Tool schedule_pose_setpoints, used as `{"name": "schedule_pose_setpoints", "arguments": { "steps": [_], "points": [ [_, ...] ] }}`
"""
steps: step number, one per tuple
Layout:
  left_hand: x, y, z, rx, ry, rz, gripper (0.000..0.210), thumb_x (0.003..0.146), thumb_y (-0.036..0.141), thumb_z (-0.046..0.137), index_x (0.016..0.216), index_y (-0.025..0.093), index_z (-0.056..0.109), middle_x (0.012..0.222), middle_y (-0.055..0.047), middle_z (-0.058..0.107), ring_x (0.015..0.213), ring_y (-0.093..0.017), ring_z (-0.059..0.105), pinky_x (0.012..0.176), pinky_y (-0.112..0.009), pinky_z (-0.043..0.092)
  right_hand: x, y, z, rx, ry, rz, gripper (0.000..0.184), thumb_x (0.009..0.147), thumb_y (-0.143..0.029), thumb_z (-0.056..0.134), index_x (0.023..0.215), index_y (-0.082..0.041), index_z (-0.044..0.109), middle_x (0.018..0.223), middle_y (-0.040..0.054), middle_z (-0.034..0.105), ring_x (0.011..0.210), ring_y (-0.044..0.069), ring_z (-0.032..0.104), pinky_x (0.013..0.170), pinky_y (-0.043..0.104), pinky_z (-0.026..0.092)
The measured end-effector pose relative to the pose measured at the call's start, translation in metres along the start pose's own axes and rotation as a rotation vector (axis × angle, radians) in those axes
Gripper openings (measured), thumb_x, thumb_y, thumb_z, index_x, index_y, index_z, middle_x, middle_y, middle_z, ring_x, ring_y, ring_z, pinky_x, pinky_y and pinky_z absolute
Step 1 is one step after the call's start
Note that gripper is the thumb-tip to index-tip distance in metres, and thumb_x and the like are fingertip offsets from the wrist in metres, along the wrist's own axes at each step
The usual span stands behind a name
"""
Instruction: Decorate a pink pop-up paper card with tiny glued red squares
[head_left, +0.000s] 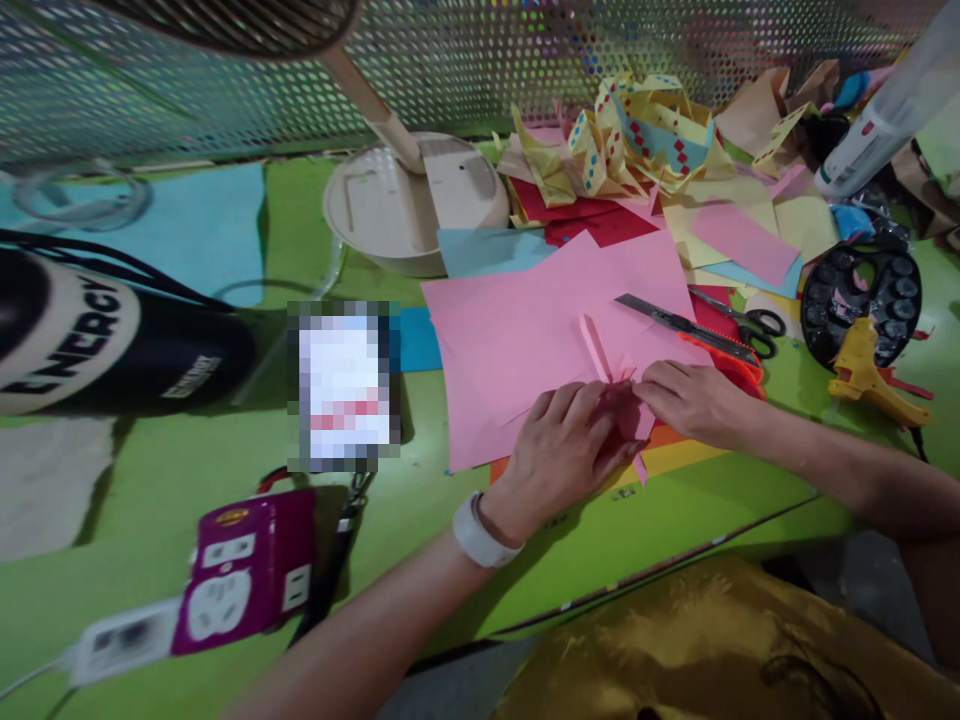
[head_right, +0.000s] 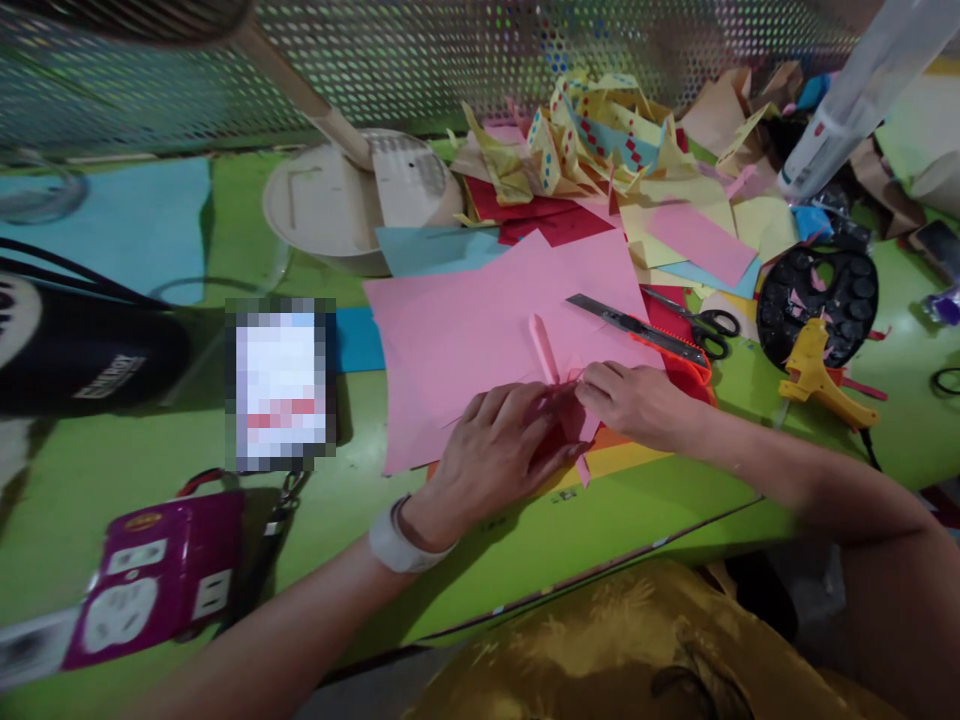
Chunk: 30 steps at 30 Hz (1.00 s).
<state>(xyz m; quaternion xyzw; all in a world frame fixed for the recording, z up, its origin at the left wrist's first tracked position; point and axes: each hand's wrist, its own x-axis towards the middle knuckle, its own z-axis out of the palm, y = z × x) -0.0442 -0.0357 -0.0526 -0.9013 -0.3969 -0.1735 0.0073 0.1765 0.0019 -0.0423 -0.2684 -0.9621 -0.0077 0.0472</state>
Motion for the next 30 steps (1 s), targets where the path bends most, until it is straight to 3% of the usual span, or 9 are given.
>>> {"name": "schedule_pose_setpoints", "arguments": {
  "steps": [8,16,20,24,30],
  "points": [
    [-0.001,0.000,0.000,-0.019,0.028,-0.003,0.037,0.093,0.047,0.053,0.109,0.016,0.066,0.106,-0.014,0.064,0.091,-0.028,0.058,0.074,-0.042,0.049,-0.003,0.001,-0.008,-0.077,0.062,-0.092,0.030,0.098,-0.007,0.035,0.104,-0.011,0.065,0.094,0.0091,0.066,0.080,0.018,0.057,0.061,0.031,0.044],
    [-0.002,0.001,0.000,-0.003,0.085,0.008,0.029,0.092,0.043,0.056,0.097,0.018,0.069,0.102,-0.012,0.067,0.086,-0.025,0.061,0.075,-0.040,0.049,-0.004,0.000,-0.014,-0.140,0.028,-0.160,0.028,0.099,-0.010,0.038,0.096,-0.013,0.066,0.093,0.0077,0.067,0.081,0.018,0.055,0.062,0.032,0.035],
    [0.000,0.003,-0.002,0.009,0.084,-0.006,0.031,0.091,0.042,0.056,0.099,0.015,0.069,0.096,-0.012,0.069,0.083,-0.025,0.062,0.074,-0.039,0.049,-0.005,-0.011,-0.022,-0.160,-0.078,-0.116,0.024,0.095,-0.007,0.042,0.094,-0.012,0.066,0.088,0.0087,0.066,0.080,0.021,0.055,0.061,0.033,0.032],
    [0.001,0.003,-0.003,-0.021,0.073,-0.004,0.036,0.092,0.039,0.056,0.118,0.015,0.064,0.097,-0.012,0.068,0.083,-0.025,0.062,0.072,-0.039,0.049,-0.006,-0.022,-0.028,-0.139,-0.206,-0.014,0.022,0.091,-0.002,0.045,0.097,-0.009,0.065,0.083,0.0090,0.066,0.074,0.020,0.056,0.058,0.033,0.031],
    [-0.001,0.003,-0.003,-0.029,0.055,-0.013,0.044,0.092,0.039,0.057,0.129,0.016,0.057,0.099,-0.013,0.066,0.086,-0.026,0.061,0.074,-0.040,0.049,-0.006,-0.021,-0.029,-0.114,-0.240,0.004,0.025,0.092,-0.003,0.045,0.109,-0.008,0.063,0.085,0.0099,0.070,0.075,0.020,0.060,0.059,0.032,0.036]
  ]
}}
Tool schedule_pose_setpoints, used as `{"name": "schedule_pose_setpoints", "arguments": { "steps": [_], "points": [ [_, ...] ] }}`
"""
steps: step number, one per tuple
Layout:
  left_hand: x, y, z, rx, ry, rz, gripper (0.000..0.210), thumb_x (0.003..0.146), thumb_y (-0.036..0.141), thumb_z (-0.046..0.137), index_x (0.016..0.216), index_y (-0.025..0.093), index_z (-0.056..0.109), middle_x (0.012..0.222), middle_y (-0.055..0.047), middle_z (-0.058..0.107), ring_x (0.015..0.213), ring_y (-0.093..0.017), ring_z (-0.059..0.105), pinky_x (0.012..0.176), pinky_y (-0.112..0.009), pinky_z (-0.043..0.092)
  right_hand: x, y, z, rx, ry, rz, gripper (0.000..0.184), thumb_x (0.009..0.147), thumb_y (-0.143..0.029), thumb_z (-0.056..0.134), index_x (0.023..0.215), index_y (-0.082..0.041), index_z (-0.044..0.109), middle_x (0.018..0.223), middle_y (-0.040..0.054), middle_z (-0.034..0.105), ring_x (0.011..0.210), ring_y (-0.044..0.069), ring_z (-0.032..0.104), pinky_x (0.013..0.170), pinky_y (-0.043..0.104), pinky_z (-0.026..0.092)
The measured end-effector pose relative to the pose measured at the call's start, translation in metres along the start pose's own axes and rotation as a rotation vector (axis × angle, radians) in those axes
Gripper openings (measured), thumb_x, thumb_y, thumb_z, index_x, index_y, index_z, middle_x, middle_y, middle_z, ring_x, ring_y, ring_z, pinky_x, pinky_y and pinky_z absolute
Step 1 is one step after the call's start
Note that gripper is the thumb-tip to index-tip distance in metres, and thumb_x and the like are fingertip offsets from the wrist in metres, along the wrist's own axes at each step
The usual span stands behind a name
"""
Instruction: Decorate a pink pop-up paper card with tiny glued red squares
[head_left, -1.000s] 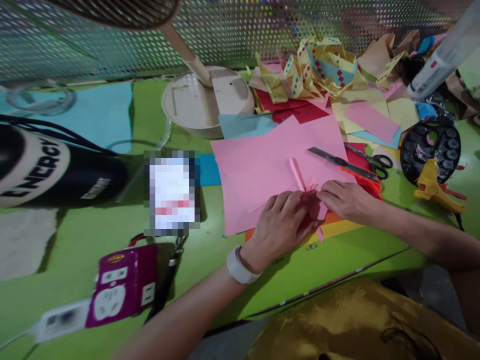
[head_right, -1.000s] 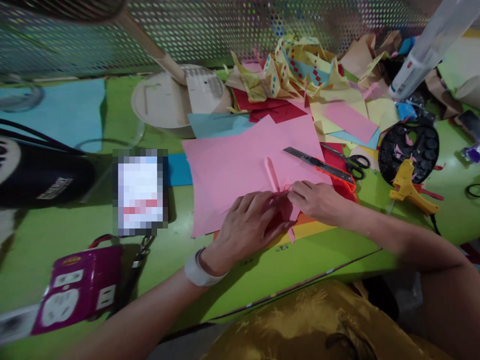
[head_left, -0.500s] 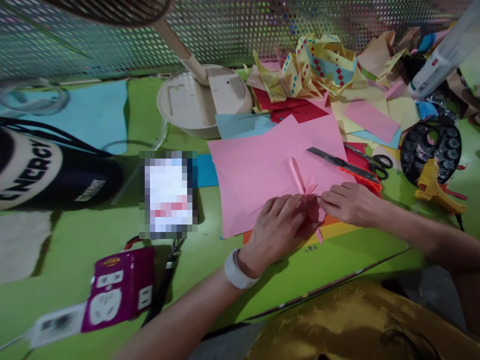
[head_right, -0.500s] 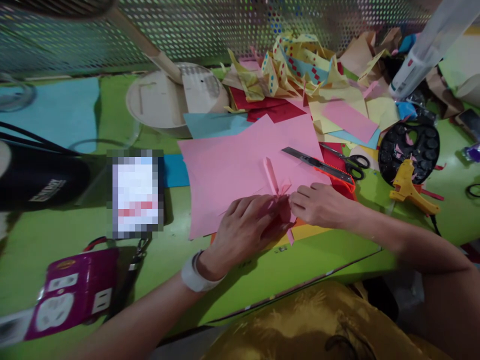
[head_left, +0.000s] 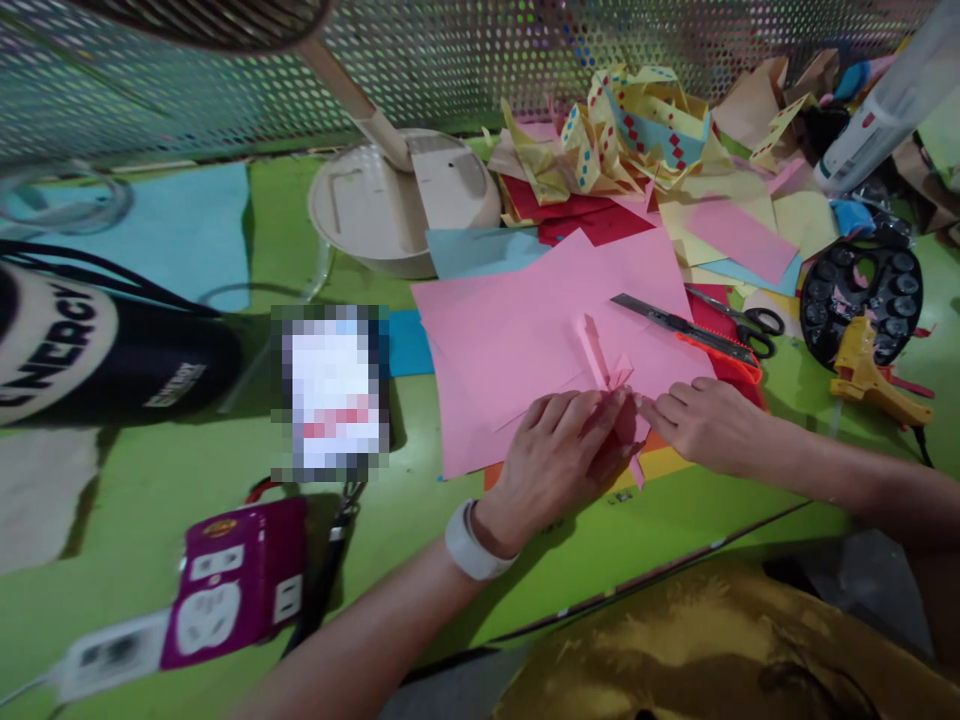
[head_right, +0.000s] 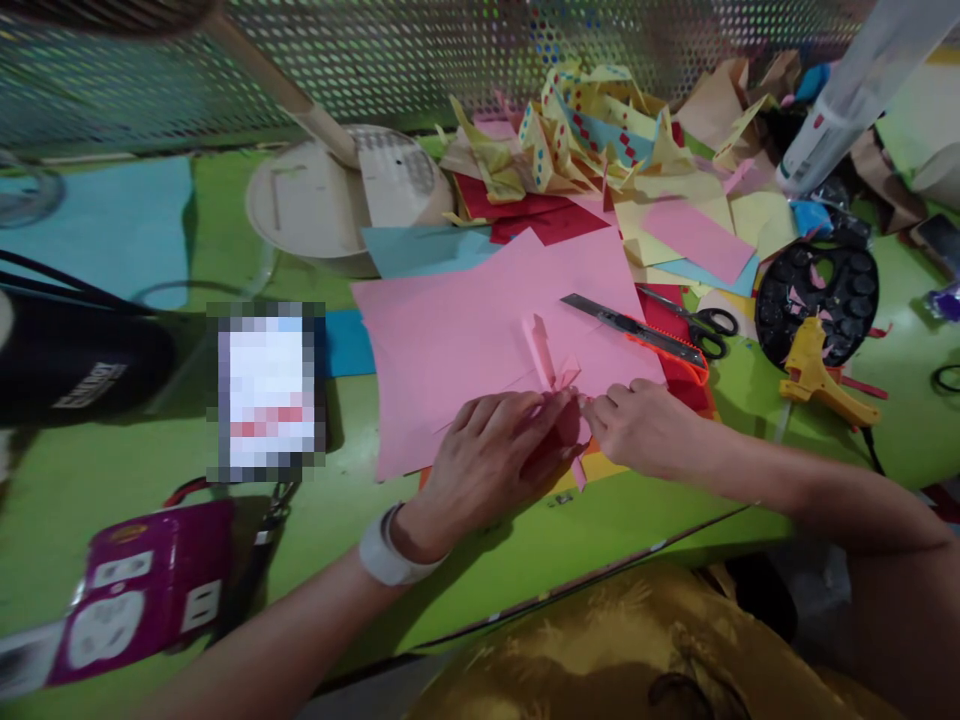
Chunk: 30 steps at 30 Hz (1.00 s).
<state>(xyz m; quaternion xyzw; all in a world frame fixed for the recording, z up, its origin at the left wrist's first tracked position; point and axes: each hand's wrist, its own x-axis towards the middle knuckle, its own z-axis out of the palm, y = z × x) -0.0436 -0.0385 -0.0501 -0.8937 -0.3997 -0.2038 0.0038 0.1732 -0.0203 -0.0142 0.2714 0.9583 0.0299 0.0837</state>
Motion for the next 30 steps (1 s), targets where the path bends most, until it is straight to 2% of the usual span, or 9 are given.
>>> {"name": "schedule_pose_setpoints", "arguments": {
  "steps": [5,9,13,23,30],
  "points": [
    [0.0008,-0.0001,-0.0008,0.027,0.007,0.023,0.034,0.090,0.038,0.058,0.113,0.012,0.062,0.096,-0.013,0.067,0.083,-0.026,0.060,0.073,-0.039,0.049,0.0004,0.0031,0.0000,-0.009,0.026,0.033,0.035,0.094,-0.005,0.043,0.127,-0.003,0.055,0.089,0.0125,0.073,0.074,0.018,0.064,0.059,0.031,0.040],
    [0.0016,-0.0001,-0.0013,0.028,0.035,0.026,0.035,0.089,0.038,0.060,0.114,0.012,0.061,0.097,-0.012,0.067,0.083,-0.026,0.060,0.074,-0.038,0.049,-0.0005,0.0045,0.0031,-0.018,0.091,0.045,0.038,0.095,-0.007,0.043,0.131,0.000,0.051,0.085,0.0132,0.072,0.067,0.017,0.064,0.055,0.030,0.038],
    [0.0014,-0.0008,-0.0011,0.027,0.031,0.026,0.038,0.090,0.039,0.059,0.118,0.013,0.060,0.097,-0.011,0.067,0.083,-0.026,0.060,0.074,-0.037,0.049,-0.0009,0.0052,0.0059,0.004,0.104,0.032,0.035,0.093,-0.007,0.045,0.126,0.000,0.056,0.080,0.0116,0.072,0.064,0.018,0.064,0.053,0.030,0.037],
    [0.0013,-0.0002,-0.0006,0.059,0.026,0.032,0.041,0.091,0.039,0.057,0.123,0.013,0.058,0.097,-0.011,0.067,0.083,-0.026,0.060,0.074,-0.037,0.049,0.0006,0.0036,0.0004,0.000,-0.023,0.000,0.036,0.092,-0.005,0.047,0.126,-0.001,0.058,0.081,0.0124,0.073,0.070,0.019,0.066,0.056,0.030,0.039],
    [0.0014,-0.0001,-0.0006,0.037,0.020,0.027,0.033,0.092,0.037,0.054,0.115,0.014,0.061,0.096,-0.012,0.069,0.080,-0.025,0.060,0.071,-0.038,0.049,-0.0001,0.0033,0.0006,-0.028,0.015,0.028,0.036,0.091,-0.005,0.048,0.126,-0.001,0.058,0.080,0.0112,0.073,0.068,0.018,0.067,0.055,0.030,0.038]
  ]
}}
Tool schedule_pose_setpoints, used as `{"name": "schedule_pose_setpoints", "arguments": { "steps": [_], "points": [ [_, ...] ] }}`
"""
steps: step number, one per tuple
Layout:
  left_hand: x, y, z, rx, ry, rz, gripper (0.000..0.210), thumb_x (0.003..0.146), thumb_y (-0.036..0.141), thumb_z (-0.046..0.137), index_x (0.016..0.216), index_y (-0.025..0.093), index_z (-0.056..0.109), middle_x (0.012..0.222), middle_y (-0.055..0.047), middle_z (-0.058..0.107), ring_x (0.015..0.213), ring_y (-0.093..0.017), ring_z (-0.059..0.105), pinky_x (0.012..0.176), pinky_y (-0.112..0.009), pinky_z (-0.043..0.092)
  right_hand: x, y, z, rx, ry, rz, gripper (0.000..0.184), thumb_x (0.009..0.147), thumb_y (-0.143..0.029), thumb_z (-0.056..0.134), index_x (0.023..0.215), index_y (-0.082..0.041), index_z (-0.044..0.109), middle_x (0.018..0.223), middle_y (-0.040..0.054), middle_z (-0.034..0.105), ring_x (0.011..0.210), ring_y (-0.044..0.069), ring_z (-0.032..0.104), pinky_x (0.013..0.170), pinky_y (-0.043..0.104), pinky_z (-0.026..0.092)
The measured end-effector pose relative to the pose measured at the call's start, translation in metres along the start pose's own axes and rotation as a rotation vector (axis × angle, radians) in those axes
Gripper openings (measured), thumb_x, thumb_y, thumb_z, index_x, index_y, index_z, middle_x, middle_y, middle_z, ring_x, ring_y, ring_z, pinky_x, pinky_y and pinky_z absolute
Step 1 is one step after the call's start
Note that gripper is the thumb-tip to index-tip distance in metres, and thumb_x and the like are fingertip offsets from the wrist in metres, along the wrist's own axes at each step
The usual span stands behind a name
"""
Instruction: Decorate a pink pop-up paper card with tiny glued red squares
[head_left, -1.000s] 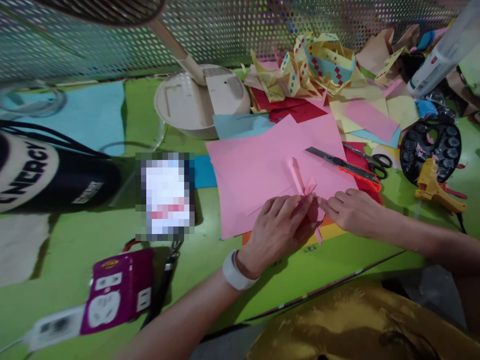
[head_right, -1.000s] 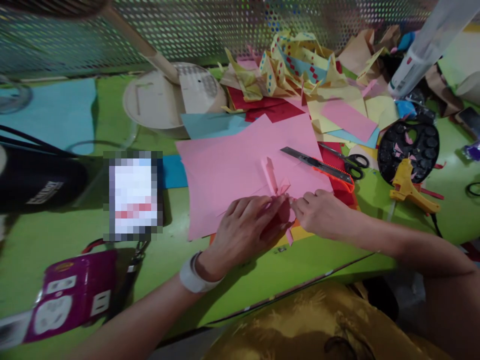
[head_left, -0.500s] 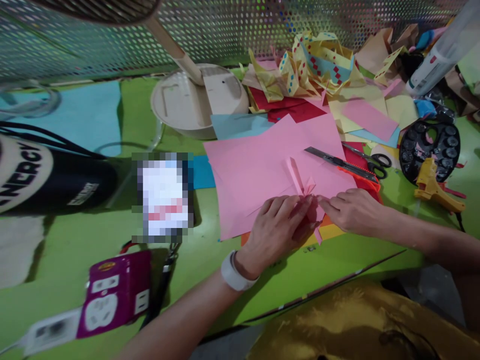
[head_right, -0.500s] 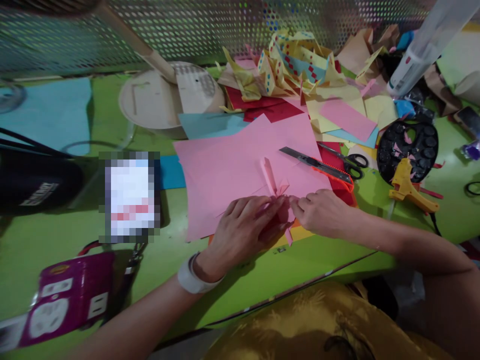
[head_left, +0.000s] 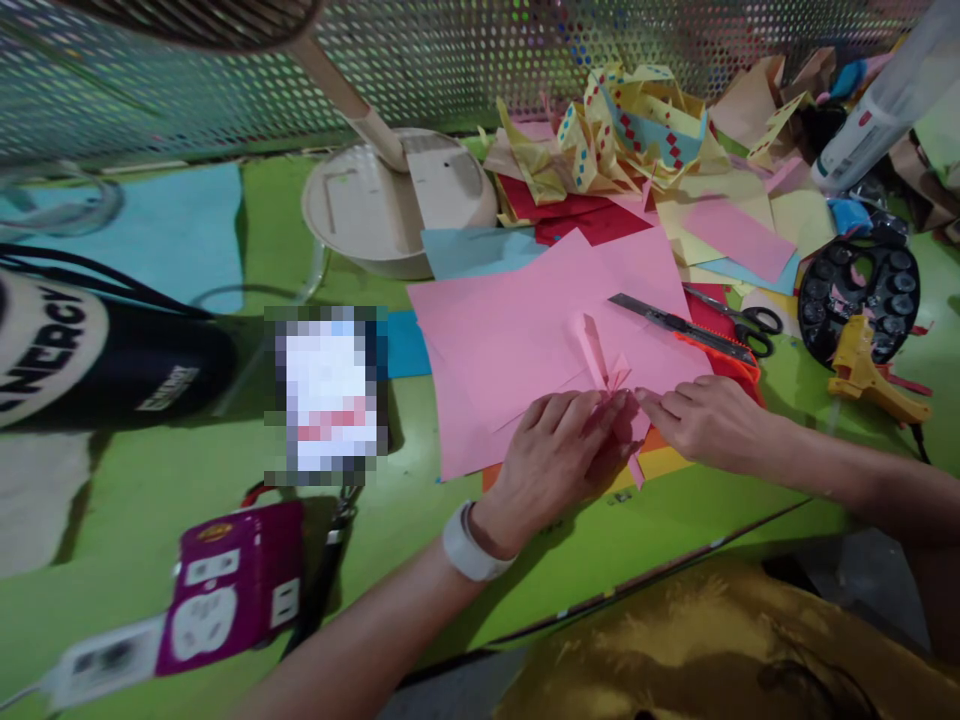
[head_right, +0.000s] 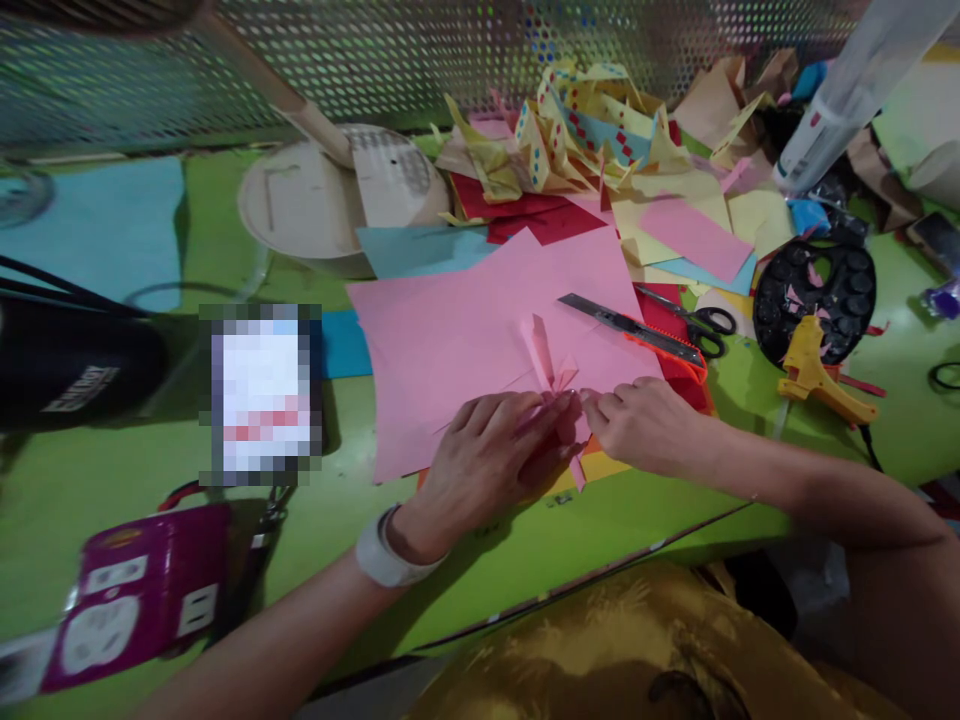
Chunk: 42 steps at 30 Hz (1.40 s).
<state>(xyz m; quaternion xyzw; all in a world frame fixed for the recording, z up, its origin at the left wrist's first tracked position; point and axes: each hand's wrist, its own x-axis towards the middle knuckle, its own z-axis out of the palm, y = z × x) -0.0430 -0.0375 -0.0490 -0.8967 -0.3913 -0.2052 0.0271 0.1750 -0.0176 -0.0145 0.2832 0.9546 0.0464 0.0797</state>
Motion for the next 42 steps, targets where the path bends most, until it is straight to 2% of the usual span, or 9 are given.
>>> {"name": "schedule_pose_setpoints", "arguments": {
  "steps": [4,9,16,19,21,25,33,38,42],
  "points": [
    [0.001,0.000,-0.002,-0.002,-0.023,0.006,0.030,0.093,0.036,0.052,0.109,0.013,0.063,0.094,-0.013,0.069,0.081,-0.026,0.062,0.071,-0.039,0.050,0.001,-0.004,0.001,0.007,0.033,0.011,0.039,0.093,-0.010,0.044,0.129,0.002,0.056,0.085,0.0153,0.074,0.067,0.020,0.067,0.053,0.031,0.039],
    [0.002,0.000,-0.002,0.006,-0.018,0.029,0.034,0.093,0.037,0.054,0.114,0.011,0.062,0.095,-0.014,0.068,0.083,-0.027,0.062,0.072,-0.039,0.050,0.003,-0.013,0.005,0.100,-0.045,0.043,0.047,0.096,-0.024,0.041,0.132,0.003,0.054,0.081,0.0159,0.074,0.063,0.023,0.067,0.050,0.033,0.038],
    [-0.001,-0.002,-0.001,-0.028,-0.011,0.008,0.033,0.093,0.035,0.054,0.118,0.013,0.058,0.097,-0.013,0.069,0.084,-0.027,0.061,0.072,-0.040,0.051,0.005,-0.016,0.004,0.172,-0.123,0.083,0.053,0.095,-0.028,0.043,0.137,0.004,0.049,0.082,0.0180,0.074,0.064,0.024,0.068,0.050,0.033,0.040],
    [-0.003,-0.006,-0.003,-0.132,0.010,-0.064,0.029,0.097,0.032,0.049,0.117,0.013,0.055,0.098,-0.014,0.068,0.088,-0.026,0.061,0.075,-0.039,0.051,0.004,-0.017,0.004,0.132,-0.085,0.074,0.049,0.097,-0.024,0.040,0.137,0.004,0.049,0.079,0.0167,0.074,0.064,0.022,0.068,0.051,0.032,0.040],
    [-0.002,-0.008,-0.006,-0.209,-0.002,-0.158,0.023,0.097,0.034,0.050,0.106,0.014,0.057,0.094,-0.012,0.066,0.088,-0.025,0.061,0.076,-0.038,0.050,0.004,-0.018,0.006,0.099,-0.047,0.057,0.046,0.098,-0.020,0.037,0.136,0.004,0.049,0.078,0.0156,0.074,0.064,0.021,0.067,0.051,0.032,0.040],
    [0.009,-0.011,-0.011,-0.300,-0.150,-0.307,0.030,0.097,0.044,0.048,0.083,0.019,0.056,0.079,-0.007,0.062,0.078,-0.022,0.059,0.070,-0.035,0.047,0.005,-0.019,0.009,0.054,-0.020,0.017,0.044,0.097,-0.017,0.038,0.132,0.007,0.050,0.076,0.0145,0.073,0.061,0.022,0.067,0.049,0.033,0.040],
    [0.043,-0.023,-0.017,-0.380,-0.523,-0.552,0.044,0.088,0.058,0.049,0.065,0.021,0.053,0.061,0.000,0.057,0.054,-0.015,0.047,0.052,-0.030,0.030,0.007,-0.017,0.017,0.089,-0.020,0.035,0.042,0.096,-0.016,0.040,0.130,0.003,0.053,0.073,0.0141,0.071,0.060,0.019,0.063,0.049,0.031,0.033],
    [0.051,-0.027,-0.019,-0.414,-0.599,-0.598,0.049,0.084,0.063,0.050,0.061,0.021,0.053,0.057,0.000,0.056,0.052,-0.014,0.046,0.052,-0.029,0.029,0.007,-0.016,0.019,0.104,-0.014,0.033,0.042,0.094,-0.014,0.041,0.130,0.004,0.053,0.071,0.0137,0.070,0.061,0.019,0.062,0.048,0.031,0.031],
    [0.057,-0.031,-0.019,-0.419,-0.642,-0.577,0.050,0.083,0.062,0.051,0.056,0.021,0.051,0.056,-0.001,0.056,0.052,-0.014,0.046,0.052,-0.030,0.029,0.008,-0.016,0.020,0.120,-0.021,0.030,0.043,0.094,-0.011,0.038,0.131,0.005,0.052,0.072,0.0146,0.070,0.062,0.020,0.063,0.049,0.031,0.035]
  ]
}}
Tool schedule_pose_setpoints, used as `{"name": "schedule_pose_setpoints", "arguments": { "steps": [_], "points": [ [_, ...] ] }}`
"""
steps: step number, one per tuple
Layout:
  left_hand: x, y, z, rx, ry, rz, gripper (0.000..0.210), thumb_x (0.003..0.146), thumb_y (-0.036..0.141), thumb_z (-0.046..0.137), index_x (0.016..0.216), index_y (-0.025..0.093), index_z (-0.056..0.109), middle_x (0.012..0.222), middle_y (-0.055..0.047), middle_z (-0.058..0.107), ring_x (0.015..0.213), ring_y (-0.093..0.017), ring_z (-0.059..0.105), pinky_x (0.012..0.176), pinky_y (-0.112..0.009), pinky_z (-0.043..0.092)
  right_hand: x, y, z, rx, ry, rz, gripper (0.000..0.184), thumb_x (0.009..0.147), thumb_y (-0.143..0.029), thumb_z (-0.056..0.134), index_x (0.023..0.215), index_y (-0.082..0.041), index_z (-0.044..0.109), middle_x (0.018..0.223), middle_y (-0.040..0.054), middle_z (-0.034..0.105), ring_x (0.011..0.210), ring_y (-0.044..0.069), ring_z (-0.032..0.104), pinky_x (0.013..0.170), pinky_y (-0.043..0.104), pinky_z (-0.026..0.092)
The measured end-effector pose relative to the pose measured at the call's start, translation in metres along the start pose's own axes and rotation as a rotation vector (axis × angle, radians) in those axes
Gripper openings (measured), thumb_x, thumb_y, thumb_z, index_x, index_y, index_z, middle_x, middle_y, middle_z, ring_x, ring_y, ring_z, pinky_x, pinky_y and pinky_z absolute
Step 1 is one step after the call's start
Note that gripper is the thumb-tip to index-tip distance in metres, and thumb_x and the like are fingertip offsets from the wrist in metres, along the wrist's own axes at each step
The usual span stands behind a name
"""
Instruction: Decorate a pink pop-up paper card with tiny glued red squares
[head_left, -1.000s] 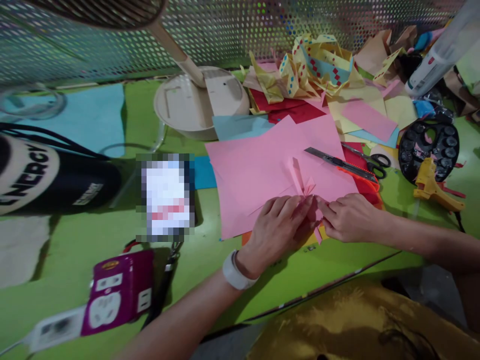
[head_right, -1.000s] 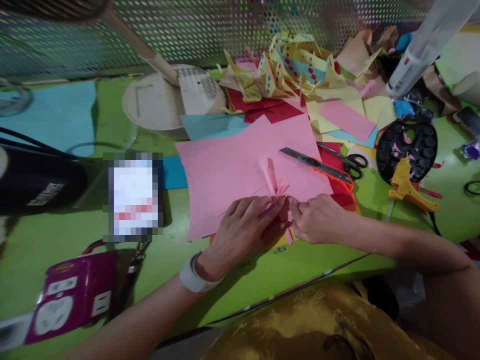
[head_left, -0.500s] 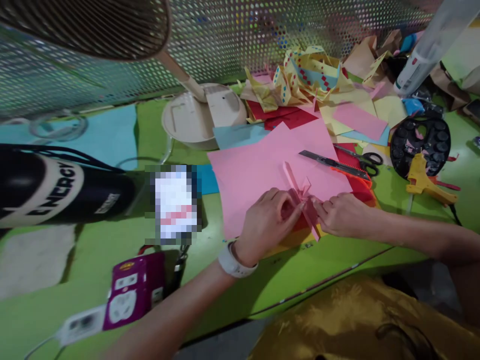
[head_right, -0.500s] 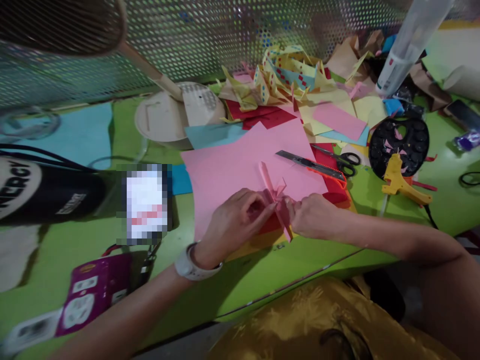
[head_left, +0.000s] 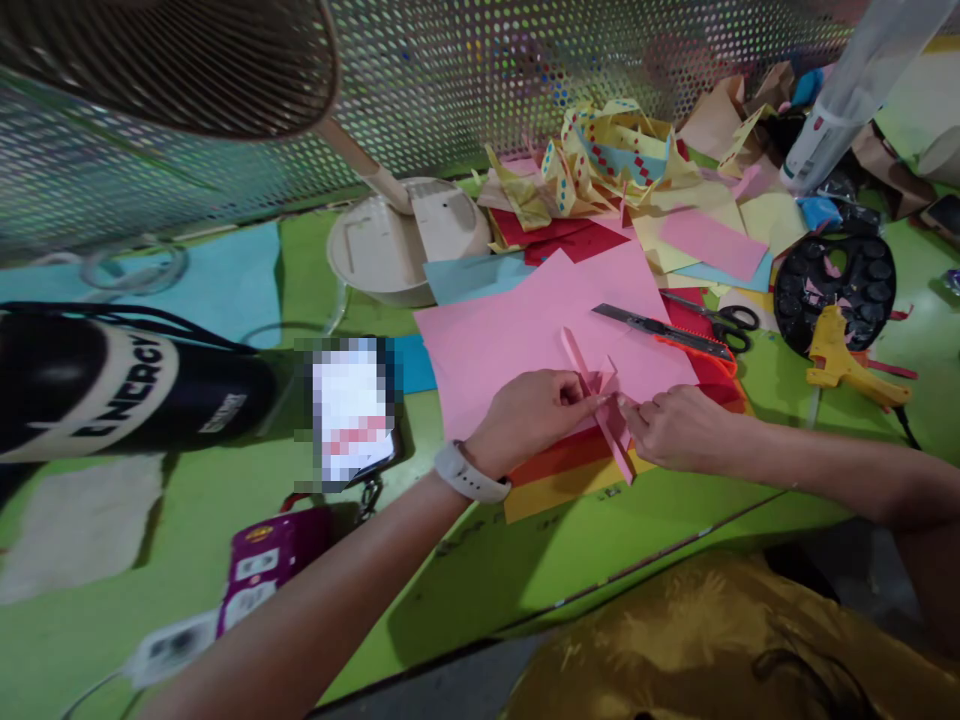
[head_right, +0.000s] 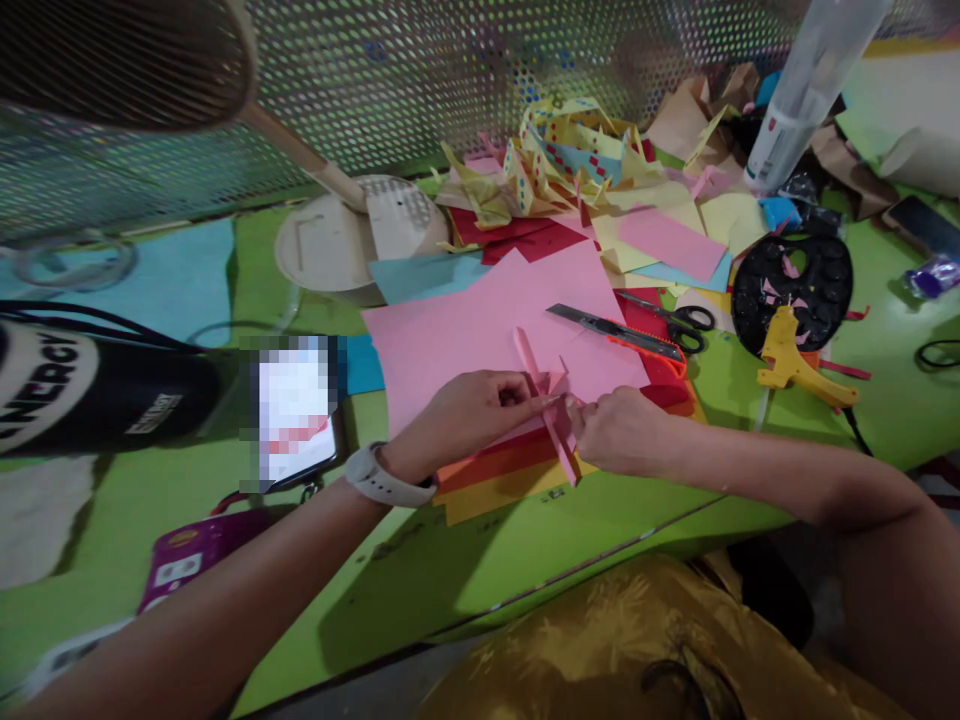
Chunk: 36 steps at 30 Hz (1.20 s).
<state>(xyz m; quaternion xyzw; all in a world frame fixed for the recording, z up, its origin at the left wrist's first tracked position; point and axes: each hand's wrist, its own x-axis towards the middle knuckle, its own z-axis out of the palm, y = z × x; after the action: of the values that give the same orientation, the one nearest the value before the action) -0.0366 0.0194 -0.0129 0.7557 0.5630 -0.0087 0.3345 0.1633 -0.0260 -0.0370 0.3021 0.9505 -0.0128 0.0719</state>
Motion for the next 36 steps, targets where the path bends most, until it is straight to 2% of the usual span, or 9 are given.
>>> {"name": "schedule_pose_setpoints", "arguments": {
  "steps": [4,7,20,30,36],
  "points": [
    [0.008,0.002,-0.007,-0.016,-0.086,0.017,0.048,0.080,0.060,0.055,0.053,0.021,0.048,0.054,-0.001,0.055,0.050,-0.014,0.045,0.051,-0.030,0.027,0.000,0.000,-0.002,0.025,-0.033,0.014,0.040,0.095,-0.012,0.037,0.129,0.003,0.054,0.076,0.0156,0.072,0.065,0.021,0.066,0.050,0.031,0.036],
    [0.010,0.003,-0.010,-0.014,-0.110,0.029,0.044,0.078,0.056,0.056,0.053,0.021,0.046,0.052,0.000,0.052,0.049,-0.014,0.043,0.051,-0.029,0.027,-0.001,0.000,-0.006,0.040,-0.056,0.023,0.039,0.096,-0.012,0.038,0.128,0.002,0.055,0.079,0.0167,0.073,0.067,0.022,0.067,0.051,0.031,0.037],
    [0.012,0.005,-0.014,-0.064,-0.207,-0.014,0.028,0.076,0.042,0.054,0.061,0.019,0.058,0.053,0.000,0.055,0.049,-0.013,0.043,0.051,-0.029,0.027,0.001,0.000,-0.011,0.083,-0.100,0.080,0.042,0.096,-0.014,0.038,0.133,0.001,0.053,0.082,0.0175,0.074,0.070,0.023,0.069,0.052,0.031,0.033],
    [0.012,0.008,-0.016,-0.080,-0.216,-0.015,0.030,0.075,0.041,0.054,0.054,0.021,0.049,0.050,0.001,0.049,0.048,-0.013,0.039,0.050,-0.030,0.025,-0.003,-0.004,-0.010,0.038,-0.081,0.094,0.045,0.092,-0.012,0.045,0.134,0.002,0.053,0.063,0.0124,0.071,0.054,0.020,0.063,0.045,0.030,0.031],
    [0.014,0.008,-0.017,-0.088,-0.227,-0.016,0.031,0.074,0.041,0.055,0.051,0.021,0.048,0.050,0.001,0.046,0.047,-0.013,0.035,0.050,-0.031,0.023,-0.002,0.000,-0.008,0.036,-0.094,0.101,0.048,0.093,-0.015,0.047,0.138,0.001,0.049,0.067,0.0135,0.072,0.058,0.021,0.065,0.047,0.030,0.030]
  ]
}}
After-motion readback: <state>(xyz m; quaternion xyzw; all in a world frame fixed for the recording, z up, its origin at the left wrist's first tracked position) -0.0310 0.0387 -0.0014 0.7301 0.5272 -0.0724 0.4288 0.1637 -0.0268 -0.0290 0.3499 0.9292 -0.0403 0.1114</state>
